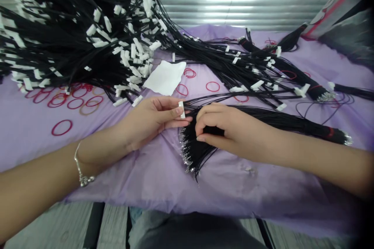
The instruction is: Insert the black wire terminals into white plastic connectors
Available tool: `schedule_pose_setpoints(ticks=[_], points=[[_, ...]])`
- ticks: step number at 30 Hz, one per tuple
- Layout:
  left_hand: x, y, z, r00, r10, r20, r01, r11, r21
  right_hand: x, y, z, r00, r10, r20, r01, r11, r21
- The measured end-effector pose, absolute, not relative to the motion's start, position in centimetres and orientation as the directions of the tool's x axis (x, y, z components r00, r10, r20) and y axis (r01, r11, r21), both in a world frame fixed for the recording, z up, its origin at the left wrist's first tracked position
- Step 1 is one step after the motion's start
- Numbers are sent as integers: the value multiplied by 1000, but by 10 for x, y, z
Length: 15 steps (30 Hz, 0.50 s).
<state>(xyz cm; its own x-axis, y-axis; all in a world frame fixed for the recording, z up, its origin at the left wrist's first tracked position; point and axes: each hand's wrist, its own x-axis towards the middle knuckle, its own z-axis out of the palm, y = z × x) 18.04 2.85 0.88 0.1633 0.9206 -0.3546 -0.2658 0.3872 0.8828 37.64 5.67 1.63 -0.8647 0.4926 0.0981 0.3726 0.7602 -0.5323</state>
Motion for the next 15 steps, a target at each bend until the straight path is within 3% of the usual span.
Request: schedule_pose_setpoints(ticks=[5,9,15], points=[[180,27,9,228,911,-343,-238,394,888,380,47,30,-780,626,-14,504,615,-606],[178,26,7,274,904,-328,-238,394,888,379,49,28,-787,613,72,392,587,-709],[178,27,9,287,890,-354,-244,426,871,375,48,30,-802,576,160,351,670,-654]])
